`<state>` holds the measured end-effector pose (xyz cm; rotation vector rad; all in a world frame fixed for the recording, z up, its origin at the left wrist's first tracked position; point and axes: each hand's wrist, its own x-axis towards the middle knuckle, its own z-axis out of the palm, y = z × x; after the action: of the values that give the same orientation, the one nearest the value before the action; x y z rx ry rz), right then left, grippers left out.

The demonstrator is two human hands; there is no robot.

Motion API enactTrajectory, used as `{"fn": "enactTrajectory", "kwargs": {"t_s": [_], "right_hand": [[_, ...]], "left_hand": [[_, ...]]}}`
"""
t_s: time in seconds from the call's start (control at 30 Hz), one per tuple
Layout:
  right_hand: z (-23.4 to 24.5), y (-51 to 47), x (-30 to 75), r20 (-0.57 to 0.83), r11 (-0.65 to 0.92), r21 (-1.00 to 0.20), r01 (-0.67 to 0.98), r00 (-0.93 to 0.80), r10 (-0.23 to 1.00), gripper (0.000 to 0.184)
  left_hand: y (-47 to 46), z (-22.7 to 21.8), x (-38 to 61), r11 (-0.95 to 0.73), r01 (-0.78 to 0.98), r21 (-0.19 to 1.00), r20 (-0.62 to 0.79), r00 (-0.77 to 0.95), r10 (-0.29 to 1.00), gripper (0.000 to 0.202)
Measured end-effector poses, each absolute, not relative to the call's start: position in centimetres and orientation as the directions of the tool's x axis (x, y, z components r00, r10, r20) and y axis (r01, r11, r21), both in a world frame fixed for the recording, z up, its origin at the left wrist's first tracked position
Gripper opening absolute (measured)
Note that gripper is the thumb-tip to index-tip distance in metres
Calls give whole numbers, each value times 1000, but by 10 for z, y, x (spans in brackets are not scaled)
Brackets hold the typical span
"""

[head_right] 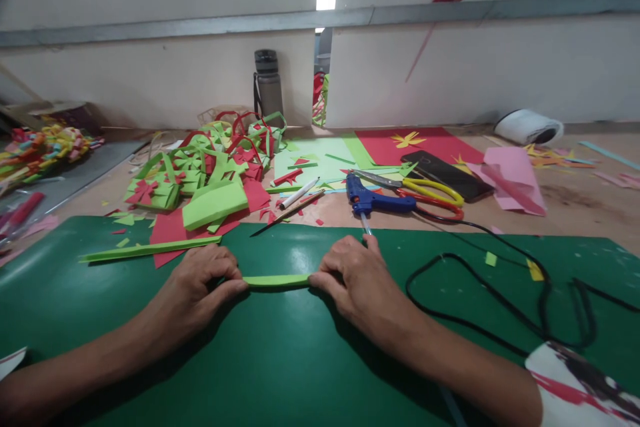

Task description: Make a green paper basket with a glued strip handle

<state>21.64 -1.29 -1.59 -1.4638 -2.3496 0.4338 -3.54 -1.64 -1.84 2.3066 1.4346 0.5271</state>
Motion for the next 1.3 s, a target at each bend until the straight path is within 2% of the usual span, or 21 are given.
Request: {"fn": "enactTrajectory", "kwargs": {"t_s": [0.53, 0.93, 1.3], "right_hand": [[-12, -13, 208, 94, 368, -389, 845, -361, 928, 31], [-26, -10, 210, 202, 442, -264, 857, -399, 894, 24], [-27, -9, 210, 242, 471, -237, 850, -417, 876, 25]], "left_hand": [[-14, -17, -29, -355, 824, 442, 81, 357, 931, 22], [-14, -18, -28, -357, 826, 436, 104, 348, 932, 21], [-15, -20, -32, -351, 808, 473, 114, 339, 934, 18]]}}
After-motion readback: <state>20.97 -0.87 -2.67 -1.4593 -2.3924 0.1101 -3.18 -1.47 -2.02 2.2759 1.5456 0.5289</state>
